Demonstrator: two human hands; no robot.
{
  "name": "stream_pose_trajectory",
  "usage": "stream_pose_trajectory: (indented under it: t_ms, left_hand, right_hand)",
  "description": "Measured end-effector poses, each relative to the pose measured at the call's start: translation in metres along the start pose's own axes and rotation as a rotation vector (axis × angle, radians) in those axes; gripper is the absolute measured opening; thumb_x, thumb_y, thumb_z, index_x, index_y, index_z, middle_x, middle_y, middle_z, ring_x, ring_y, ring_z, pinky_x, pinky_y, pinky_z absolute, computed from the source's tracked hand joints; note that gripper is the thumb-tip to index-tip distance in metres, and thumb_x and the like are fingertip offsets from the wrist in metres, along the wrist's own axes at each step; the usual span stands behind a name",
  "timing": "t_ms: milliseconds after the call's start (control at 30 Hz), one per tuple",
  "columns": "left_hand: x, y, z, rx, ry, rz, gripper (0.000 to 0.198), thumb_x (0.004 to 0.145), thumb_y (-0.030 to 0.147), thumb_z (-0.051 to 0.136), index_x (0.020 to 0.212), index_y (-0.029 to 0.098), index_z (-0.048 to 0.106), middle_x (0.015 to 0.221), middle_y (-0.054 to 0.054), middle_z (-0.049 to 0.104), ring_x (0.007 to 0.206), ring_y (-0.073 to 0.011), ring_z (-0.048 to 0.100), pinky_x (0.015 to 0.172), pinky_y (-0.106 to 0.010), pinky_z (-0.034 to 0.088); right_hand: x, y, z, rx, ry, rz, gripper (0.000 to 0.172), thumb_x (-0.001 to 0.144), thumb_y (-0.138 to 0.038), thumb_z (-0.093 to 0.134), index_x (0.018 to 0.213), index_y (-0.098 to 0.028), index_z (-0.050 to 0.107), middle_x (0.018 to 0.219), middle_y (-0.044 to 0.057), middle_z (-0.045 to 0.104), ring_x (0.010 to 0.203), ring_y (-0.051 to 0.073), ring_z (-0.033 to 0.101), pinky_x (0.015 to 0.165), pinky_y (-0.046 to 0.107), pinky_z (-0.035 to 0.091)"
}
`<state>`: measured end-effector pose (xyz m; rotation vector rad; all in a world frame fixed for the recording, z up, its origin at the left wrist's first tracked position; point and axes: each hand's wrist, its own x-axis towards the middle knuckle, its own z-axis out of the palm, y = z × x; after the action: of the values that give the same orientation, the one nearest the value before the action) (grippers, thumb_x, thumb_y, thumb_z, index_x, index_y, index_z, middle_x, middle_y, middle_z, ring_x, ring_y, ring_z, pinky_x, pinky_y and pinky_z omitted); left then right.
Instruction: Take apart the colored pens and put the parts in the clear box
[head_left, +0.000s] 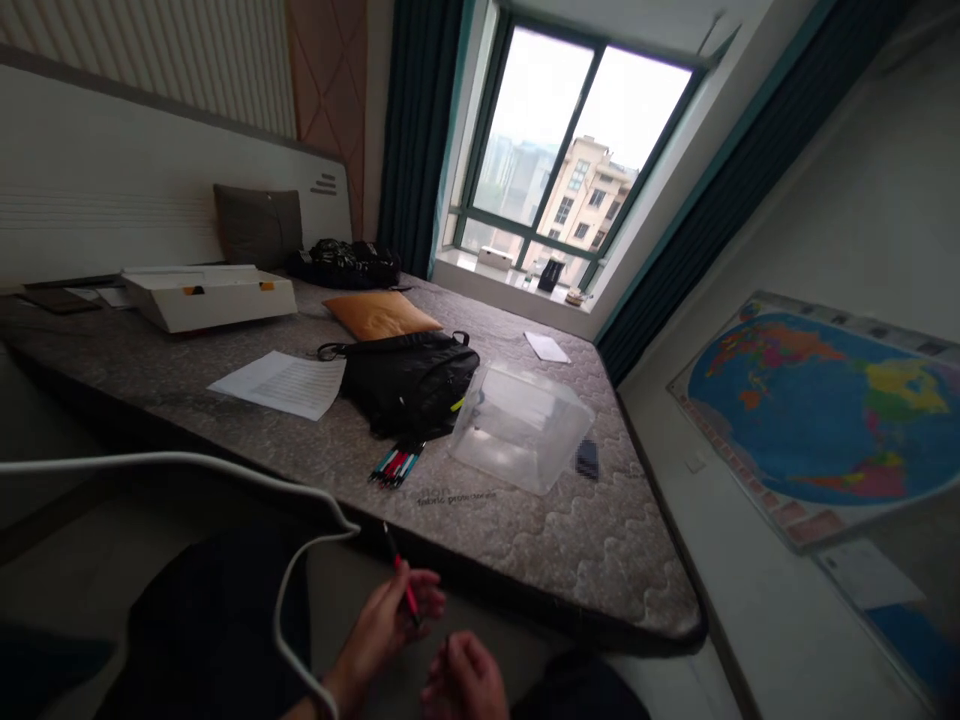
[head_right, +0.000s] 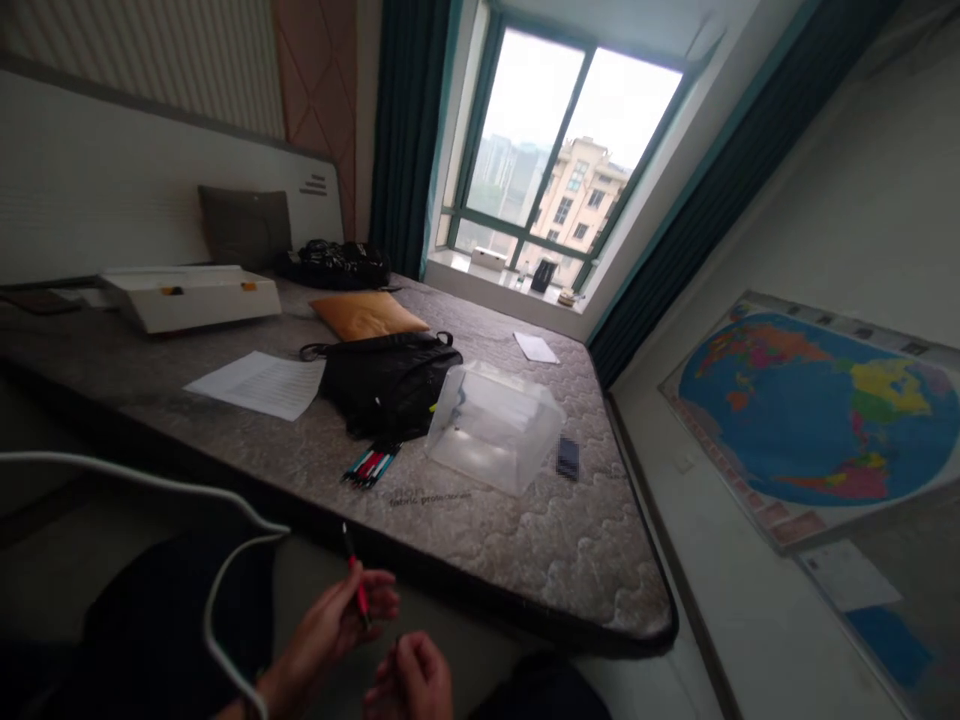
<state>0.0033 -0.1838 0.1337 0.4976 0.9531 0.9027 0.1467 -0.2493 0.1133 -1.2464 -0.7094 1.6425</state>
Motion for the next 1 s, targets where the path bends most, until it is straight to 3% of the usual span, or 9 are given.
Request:
stream_pose_trajectory:
  t_ms: [100,233,467,1000]
  left_hand:
    - [-0.001,0.004,0.010,-0.187,-0.049,-0.031,0.041,0.089,0.054,0.053,0.099,0.015,0.061,0.088,-0.011,0.072,0.085,-0.0242,0.071,0.077,-0.035,0.054]
    - [-0.008,0.004,0.026,-0.268,-0.026,-0.019,0.030,0.094,0.046,0.050,0.098,0.017,0.056,0.076,-0.007,0.070,0.078,-0.0235,0.072,0.073,-0.034,0.055]
    - [-0.014,0.005,0.030,-0.241,0.000,-0.044,0.027,0.094,0.046,0.050,0.104,0.020,0.051,0.079,-0.005,0.069,0.076,-0.0241,0.073,0.044,-0.021,0.048]
    - [-0.017,0.002,0.033,-0.127,-0.018,0.050,0.035,0.089,0.050,0.058,0.103,0.019,0.052,0.080,-0.005,0.070,0.076,-0.0238,0.073,0.050,-0.022,0.052]
  right_hand:
    - [-0.004,0.002,0.013,0.090,0.092,-0.030,0.046,0.075,-0.060,0.072,0.081,-0.017,0.058,0.075,0.003,0.065,0.061,0.014,0.065,0.053,0.024,0.052]
    - [-0.012,-0.012,0.028,0.060,0.095,-0.104,0.042,0.078,-0.054,0.072,0.083,-0.014,0.060,0.077,0.006,0.068,0.066,0.017,0.067,0.056,0.026,0.055]
    - [-0.011,-0.016,0.028,0.088,0.140,-0.143,0.041,0.076,-0.052,0.074,0.084,-0.015,0.060,0.080,0.008,0.072,0.065,0.019,0.070,0.054,0.027,0.056]
    - [-0.008,-0.016,0.028,0.087,0.125,-0.134,0.041,0.077,-0.049,0.075,0.092,-0.012,0.066,0.079,0.008,0.072,0.065,0.019,0.071,0.054,0.025,0.056]
